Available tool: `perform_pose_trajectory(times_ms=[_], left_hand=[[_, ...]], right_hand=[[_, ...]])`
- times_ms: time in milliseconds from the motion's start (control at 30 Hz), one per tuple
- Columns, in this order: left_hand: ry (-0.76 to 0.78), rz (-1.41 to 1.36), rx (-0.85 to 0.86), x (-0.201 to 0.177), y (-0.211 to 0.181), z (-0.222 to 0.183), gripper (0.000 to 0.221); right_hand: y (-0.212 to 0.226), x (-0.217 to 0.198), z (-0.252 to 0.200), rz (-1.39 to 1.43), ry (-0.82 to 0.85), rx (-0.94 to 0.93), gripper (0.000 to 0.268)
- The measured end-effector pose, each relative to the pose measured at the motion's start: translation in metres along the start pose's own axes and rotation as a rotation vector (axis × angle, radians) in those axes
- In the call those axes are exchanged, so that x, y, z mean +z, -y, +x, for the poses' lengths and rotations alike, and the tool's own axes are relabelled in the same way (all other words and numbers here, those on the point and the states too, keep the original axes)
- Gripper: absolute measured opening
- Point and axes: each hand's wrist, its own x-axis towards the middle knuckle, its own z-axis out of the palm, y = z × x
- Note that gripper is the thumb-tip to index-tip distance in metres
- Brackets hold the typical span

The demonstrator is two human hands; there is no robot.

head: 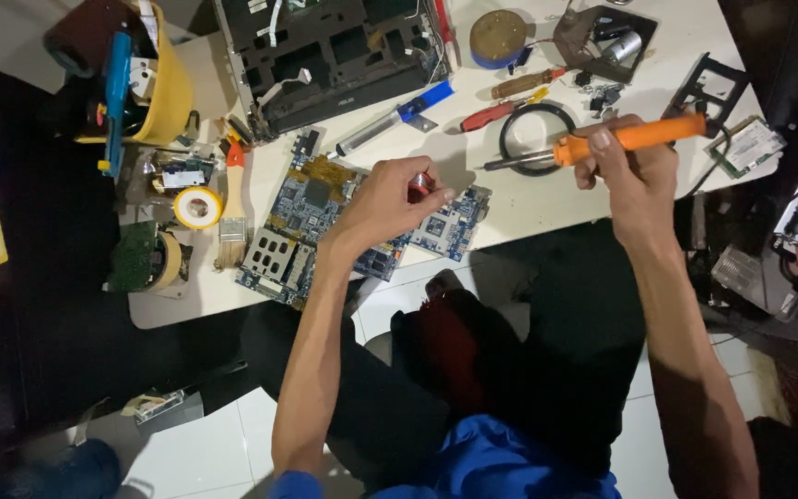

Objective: The person is desoldering components from a computer motherboard using a soldering iron and a desoldering pump on a repair bench.

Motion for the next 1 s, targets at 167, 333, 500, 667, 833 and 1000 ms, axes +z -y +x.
perform_pose_trajectory(times_ms=[167, 333, 500, 667, 833, 1000], left_hand=[[0.044, 0.107, -0.001, 0.001, 0.007, 0.001, 0.018], [0.049, 0.087, 0.02, -0.002, 0.006, 0.001, 0.018], [0.056, 0.12, -0.019, 0.0, 0.01, 0.003, 0.017], [0.083, 0.088, -0.042, -0.001, 0.009, 0.002, 0.019], [0.039, 0.067, 0.035, -0.002, 0.008, -0.001, 0.018], [0.026, 0.086, 0.046, -0.003, 0.012, 0.0, 0.018]], right_hand=[[0.021, -0.002, -0.028, -0.023, 0.0, -0.126, 0.015], [0.019, -0.003, -0.065, -0.155, -0.055, -0.232, 0.018], [0.021, 0.005, -0.083, -0.313, -0.107, -0.361, 0.021], [0.005, 0.01, -0.087, -0.44, -0.149, -0.586, 0.022], [0.031, 0.022, -0.079, -0.33, -0.072, -0.48, 0.025], [0.031, 0.025, -0.079, -0.345, -0.045, -0.502, 0.021]])
